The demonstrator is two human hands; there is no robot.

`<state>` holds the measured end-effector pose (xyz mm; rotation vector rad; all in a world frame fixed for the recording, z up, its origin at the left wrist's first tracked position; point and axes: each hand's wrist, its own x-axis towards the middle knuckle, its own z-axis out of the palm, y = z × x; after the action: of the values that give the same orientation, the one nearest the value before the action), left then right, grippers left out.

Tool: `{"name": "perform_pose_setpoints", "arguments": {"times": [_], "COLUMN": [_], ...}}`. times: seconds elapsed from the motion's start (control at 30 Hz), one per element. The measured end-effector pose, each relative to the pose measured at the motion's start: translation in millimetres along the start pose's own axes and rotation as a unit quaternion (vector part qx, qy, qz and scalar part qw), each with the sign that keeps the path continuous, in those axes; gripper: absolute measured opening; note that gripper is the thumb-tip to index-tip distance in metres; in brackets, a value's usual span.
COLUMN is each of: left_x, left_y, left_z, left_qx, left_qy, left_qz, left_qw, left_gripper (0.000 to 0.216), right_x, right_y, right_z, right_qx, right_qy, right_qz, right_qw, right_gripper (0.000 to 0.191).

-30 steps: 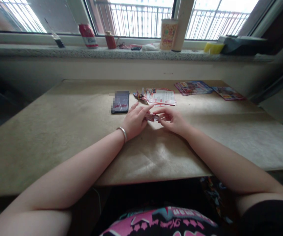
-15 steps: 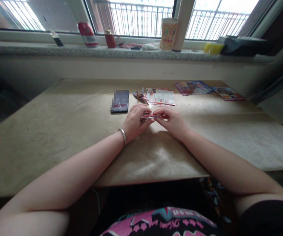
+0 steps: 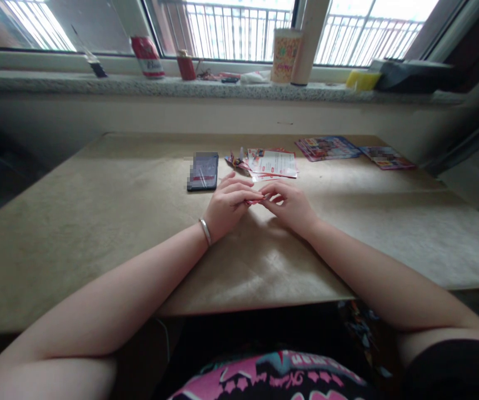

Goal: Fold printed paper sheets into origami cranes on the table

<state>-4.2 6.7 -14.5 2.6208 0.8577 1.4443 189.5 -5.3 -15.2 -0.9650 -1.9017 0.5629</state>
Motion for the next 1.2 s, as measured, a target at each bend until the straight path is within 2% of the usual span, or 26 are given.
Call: {"name": "perform_pose_setpoints", "arguments": {"times": [0.1, 0.27, 0.4, 0.8, 1.03, 1.2], "left_x": [-0.4, -0.7, -0.3, 0.5, -1.2, -2.1], "left_y": [0.6, -1.2, -3.5, 0.2, -5.6, -5.6], "left_z": [-0.2, 1.0, 0.9, 0.0, 0.0, 0.0], "left_qx": [0.002, -0.01, 0.005, 0.012, -0.008, 0.036], "left_qy": [-0.004, 0.037, 0.036, 0.011, 0.042, 0.031], "left_qz": [-0.007, -0.02, -0.042, -0.063, -0.033, -0.04], "left_qw": [1.0, 0.999, 0.998, 0.998, 0.999, 0.998], "left_gripper": [0.017, 0.012, 0.01, 0.015, 0.011, 0.012], "right_x": [-0.7, 1.0, 2.2, 1.2, -0.1, 0.2], "right_y": [-0.5, 0.4, 0.0, -0.7, -2.3, -0.2], "right_z": [-1.6, -6.1, -9.6, -8.4, -10.8, -12.2], "right_qx": [-0.028, -0.097, -0.139, -0.153, -0.154, -0.147], "right_qy": [0.02, 0.065, 0.073, 0.053, 0.062, 0.058], "right_qz": [-0.013, -0.089, -0.125, -0.128, -0.13, -0.132], "right_qw": [0.999, 0.989, 0.98, 0.979, 0.977, 0.979], "right_gripper": [0.013, 0.006, 0.004, 0.008, 0.004, 0.005]}}
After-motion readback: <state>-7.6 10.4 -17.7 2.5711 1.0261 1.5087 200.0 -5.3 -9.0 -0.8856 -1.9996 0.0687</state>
